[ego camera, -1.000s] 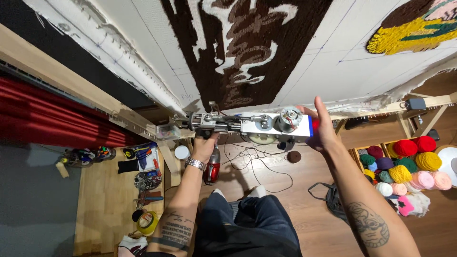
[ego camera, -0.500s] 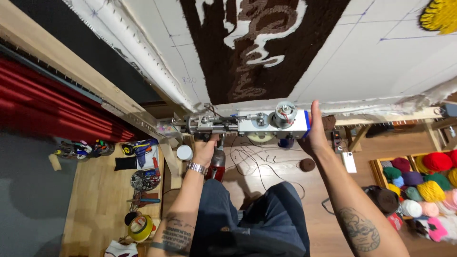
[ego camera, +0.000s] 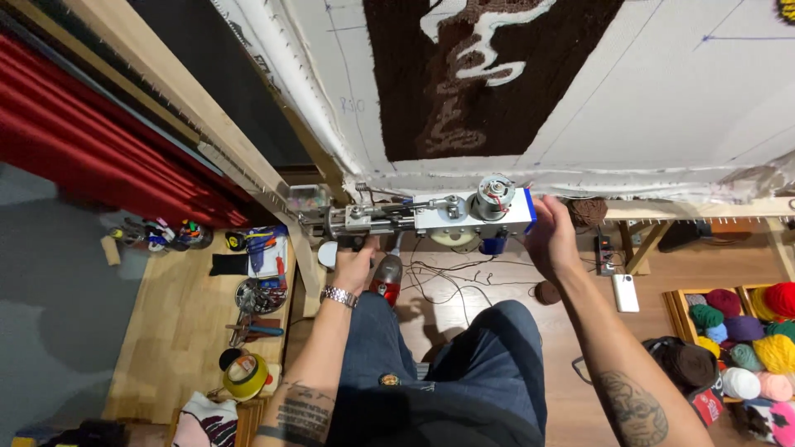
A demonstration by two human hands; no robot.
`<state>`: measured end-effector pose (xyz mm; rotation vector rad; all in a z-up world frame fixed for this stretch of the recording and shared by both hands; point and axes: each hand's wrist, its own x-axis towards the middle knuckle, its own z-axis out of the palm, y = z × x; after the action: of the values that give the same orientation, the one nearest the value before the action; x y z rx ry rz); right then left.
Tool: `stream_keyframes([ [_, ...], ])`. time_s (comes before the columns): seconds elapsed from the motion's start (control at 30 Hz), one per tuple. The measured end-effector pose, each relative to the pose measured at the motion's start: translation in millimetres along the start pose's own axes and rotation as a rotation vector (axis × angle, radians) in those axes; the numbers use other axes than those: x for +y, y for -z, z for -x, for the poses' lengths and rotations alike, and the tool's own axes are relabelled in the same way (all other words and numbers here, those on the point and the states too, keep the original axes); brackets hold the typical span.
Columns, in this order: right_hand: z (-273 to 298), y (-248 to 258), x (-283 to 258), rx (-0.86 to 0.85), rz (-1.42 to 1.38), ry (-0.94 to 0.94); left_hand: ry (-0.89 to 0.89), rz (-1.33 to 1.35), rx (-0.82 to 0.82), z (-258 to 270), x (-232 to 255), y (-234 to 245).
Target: Using a tufting gun to inject yarn into a canvas frame to create a rug.
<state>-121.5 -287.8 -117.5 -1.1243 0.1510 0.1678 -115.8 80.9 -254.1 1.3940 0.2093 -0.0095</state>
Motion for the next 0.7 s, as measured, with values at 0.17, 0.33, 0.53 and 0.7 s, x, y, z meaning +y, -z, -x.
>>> stream_keyframes([
  [0.17, -22, 71, 11, -0.091, 0.120, 0.000, -0.070, 0.022, -0.026, 5, 10, -1],
  [0.33, 12, 28, -46, -0.059, 0.324, -0.110, -0.023, 0.163, -0.082, 8, 12, -19],
  [0.53, 39, 69, -38, -0.470, 0.321, -0.027, -0.065, 0.166, -0.089, 15, 18, -45],
  [0.7, 41, 63, -25, -0.325, 0.597, 0.011, -0.044, 0.144, -0.099, 32, 38, -66],
])
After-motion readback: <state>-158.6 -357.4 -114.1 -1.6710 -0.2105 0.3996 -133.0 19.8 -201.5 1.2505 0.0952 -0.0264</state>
